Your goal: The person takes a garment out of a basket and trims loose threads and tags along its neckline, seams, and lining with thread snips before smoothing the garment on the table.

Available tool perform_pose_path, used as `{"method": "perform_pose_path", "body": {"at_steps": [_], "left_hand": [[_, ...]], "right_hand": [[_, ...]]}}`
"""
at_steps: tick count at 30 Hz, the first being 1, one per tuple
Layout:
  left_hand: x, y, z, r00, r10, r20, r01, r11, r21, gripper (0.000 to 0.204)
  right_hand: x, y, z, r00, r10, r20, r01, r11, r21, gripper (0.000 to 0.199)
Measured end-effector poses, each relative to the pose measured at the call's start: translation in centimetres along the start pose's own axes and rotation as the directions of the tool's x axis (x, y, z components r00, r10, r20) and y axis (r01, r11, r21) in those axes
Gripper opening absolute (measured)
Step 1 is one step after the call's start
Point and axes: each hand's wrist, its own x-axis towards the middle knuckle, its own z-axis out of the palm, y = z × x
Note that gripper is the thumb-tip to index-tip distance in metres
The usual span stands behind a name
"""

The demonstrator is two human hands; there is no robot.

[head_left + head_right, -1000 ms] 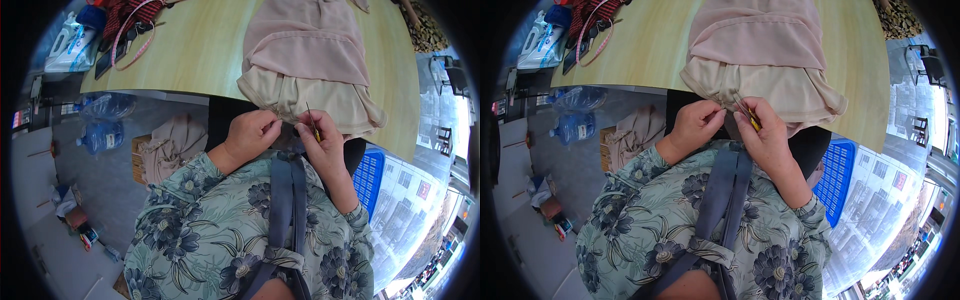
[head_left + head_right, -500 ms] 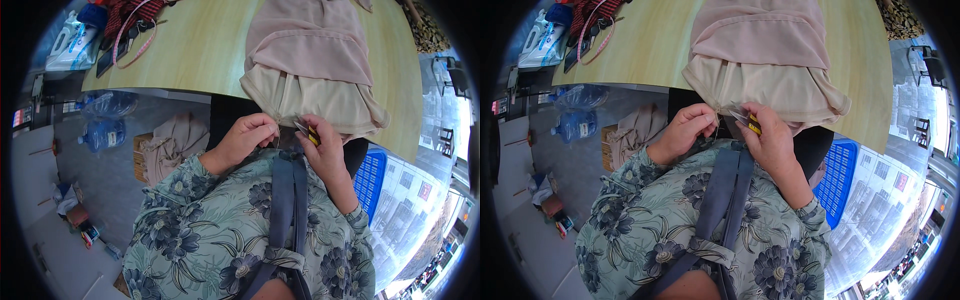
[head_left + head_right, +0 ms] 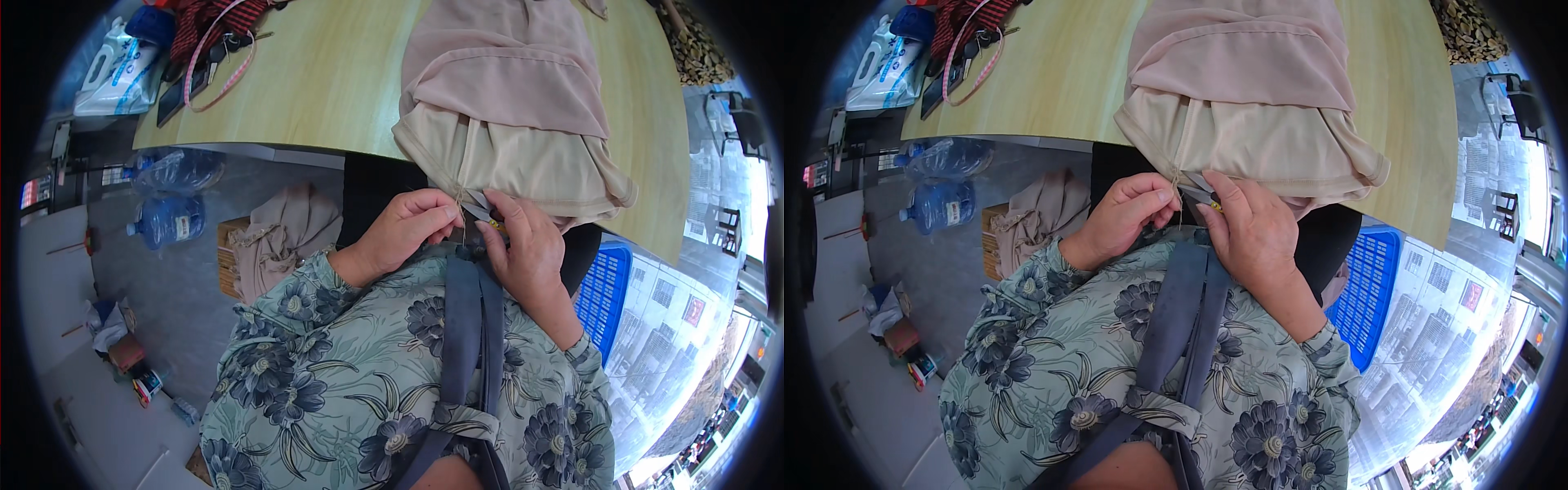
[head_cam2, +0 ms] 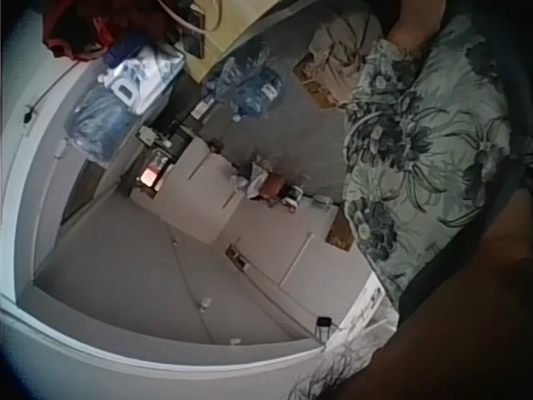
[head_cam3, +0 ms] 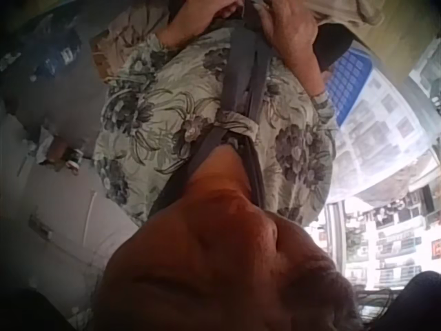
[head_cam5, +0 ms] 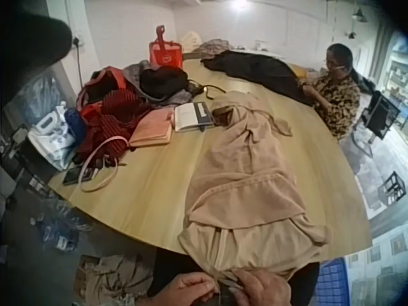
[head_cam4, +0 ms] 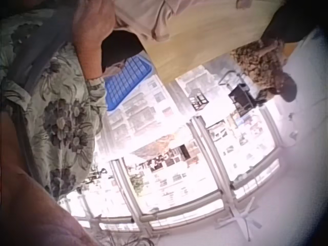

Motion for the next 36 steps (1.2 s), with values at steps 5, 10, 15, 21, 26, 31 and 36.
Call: {"method": "perform_pose_path", "body": {"at_steps": [5,10,15,21,26,31,36], "left_hand": [[0.1,0.1,0.1,1.0,0.009,-0.004,-0.009,0.995,0.103,0.016],[0.2,-0.1,0.6,0.998,0.062,-0.008,-0.059,0.985,0.162,0.016],[0.3,-0.1,0.7,0.998,0.059,0.027,-0.064,0.969,0.239,0.017],[0.5,-0.3,0.8,0.993,0.114,0.045,-0.121,0.955,0.271,0.017],[0.6,-0.6,0.7,0.991,0.125,0.045,-0.133,0.943,0.304,0.016],[0.5,-0.8,0.6,0.993,0.11,0.042,-0.117,0.949,0.293,0.015],[0.5,-1.1,0.3,0.992,0.12,0.032,-0.124,0.943,0.309,0.015]], "right_hand": [[0.1,0.0,0.2,1.0,0.0,-0.029,0.0,1.0,0.007,0.037],[0.4,-0.3,0.2,0.999,-0.004,-0.034,0.003,1.0,-0.009,0.035],[0.5,-0.4,0.3,0.999,0.041,-0.024,-0.04,0.999,0.02,0.034],[0.5,-0.5,0.2,0.997,0.077,-0.02,-0.076,0.996,0.037,0.031],[0.3,-0.5,0.2,0.996,0.091,-0.012,-0.091,0.995,0.041,0.027],[0.3,-0.6,0.2,0.995,0.102,0.001,-0.102,0.994,0.044,0.026],[0.2,-0.4,0.2,0.995,0.096,0.01,-0.096,0.994,0.045,0.027]]}}
